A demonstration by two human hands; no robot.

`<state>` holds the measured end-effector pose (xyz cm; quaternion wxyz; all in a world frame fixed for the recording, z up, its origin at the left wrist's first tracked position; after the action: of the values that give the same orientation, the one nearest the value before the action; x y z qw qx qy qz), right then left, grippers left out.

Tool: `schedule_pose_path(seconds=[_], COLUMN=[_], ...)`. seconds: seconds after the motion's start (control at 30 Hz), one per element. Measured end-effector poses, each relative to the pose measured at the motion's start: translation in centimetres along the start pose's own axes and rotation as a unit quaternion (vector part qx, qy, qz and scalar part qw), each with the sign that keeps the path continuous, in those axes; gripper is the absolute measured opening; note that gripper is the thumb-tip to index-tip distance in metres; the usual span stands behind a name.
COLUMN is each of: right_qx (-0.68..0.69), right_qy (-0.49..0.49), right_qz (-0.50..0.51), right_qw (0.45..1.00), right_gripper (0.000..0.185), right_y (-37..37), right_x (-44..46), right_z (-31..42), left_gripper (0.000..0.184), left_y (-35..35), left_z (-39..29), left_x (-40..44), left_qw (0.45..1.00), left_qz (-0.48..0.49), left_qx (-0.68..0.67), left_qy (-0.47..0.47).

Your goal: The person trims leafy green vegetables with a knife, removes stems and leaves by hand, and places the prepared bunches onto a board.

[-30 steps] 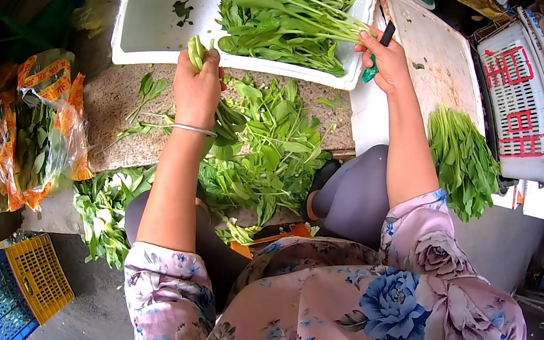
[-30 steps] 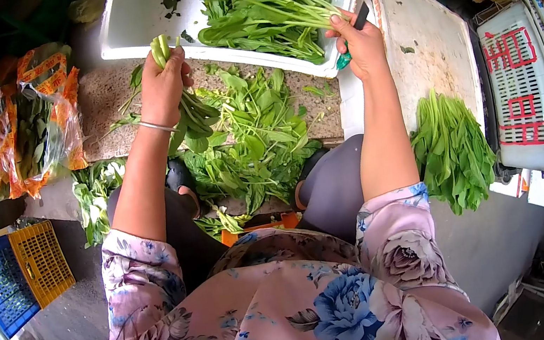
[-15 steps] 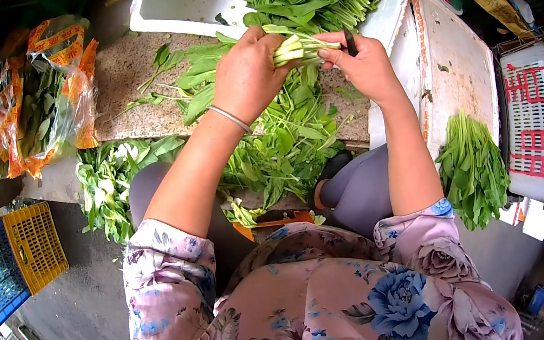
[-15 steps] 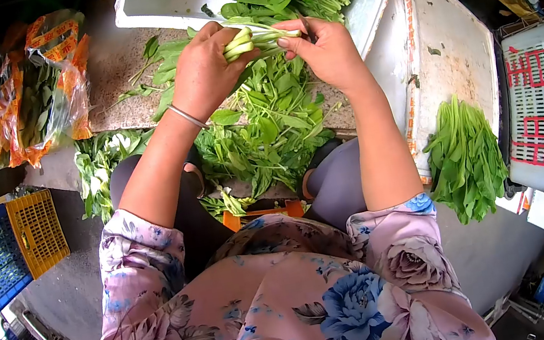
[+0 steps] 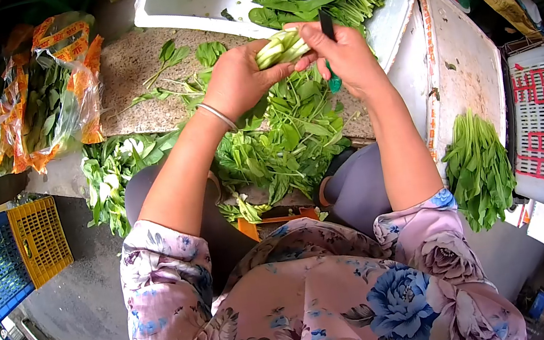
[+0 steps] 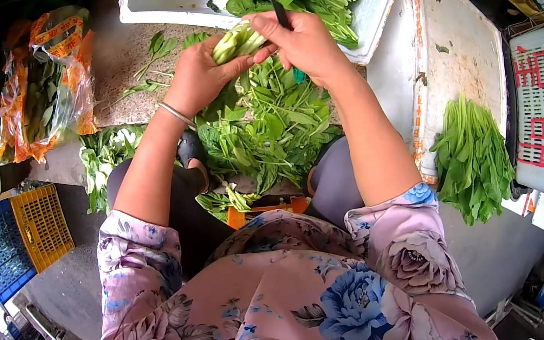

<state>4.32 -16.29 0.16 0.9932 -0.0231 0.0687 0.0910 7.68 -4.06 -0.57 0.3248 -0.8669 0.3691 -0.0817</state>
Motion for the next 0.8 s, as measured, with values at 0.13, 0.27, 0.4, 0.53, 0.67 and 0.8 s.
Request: schedule_pose_path(seconds=[0.13,0.27,0.4,0.53,0.67,0.8], right_qx=[-0.033,-0.085,-0.008,0.02,-0.018,-0.081], right_qy=[0.043,-0.011,-0.113,-0.094,-0.101,-0.143], right_qz=[-0.06,0.01,0.073,0.081,0.049,-0.007], right_qw=[0.997,0.996,0.991,0.992,0.994,0.986], right_gripper=[0.06,0.069,0.056,0.054,0.051,0.045], right_y=[-1.7,0.7,4.3,4.5,4.0,2.9], right_x=[-0.4,-0.2,-0.1,0.3,0.4,0.1], right_z=[-0.6,0.4,1.5,1.1,0.9,1.3], left_gripper=[0.033,0.026,0.024,0.024,0.024,0.025], left_y=[0.2,-0.4,-0.5,-0.2,0.3,0.1], left_z=[0.6,1.8,1.6,2.0,2.1,1.7], left_x=[-0.3,-0.8,-1.1,-1.3,-1.2,-1.4], left_qw=[0.967,0.955,0.937,0.952,0.957,0.954], left_qz=[0.035,0.042,0.06,0.091,0.112,0.119], left_qx=[-0.25,-0.295,-0.344,-0.293,-0.268,-0.276], left_qy=[0.035,-0.001,0.014,-0.003,0.015,0.013])
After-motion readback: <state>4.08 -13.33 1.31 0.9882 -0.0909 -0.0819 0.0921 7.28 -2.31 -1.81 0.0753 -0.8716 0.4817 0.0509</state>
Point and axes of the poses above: each hand's wrist, its own x-axis towards the middle knuckle, its own y-axis out of the palm, z = x × y, the point moved 10 cm from there along x, towards the middle knuckle, and after that the axes turned 13 degrees about z, right-handed, at the moved point
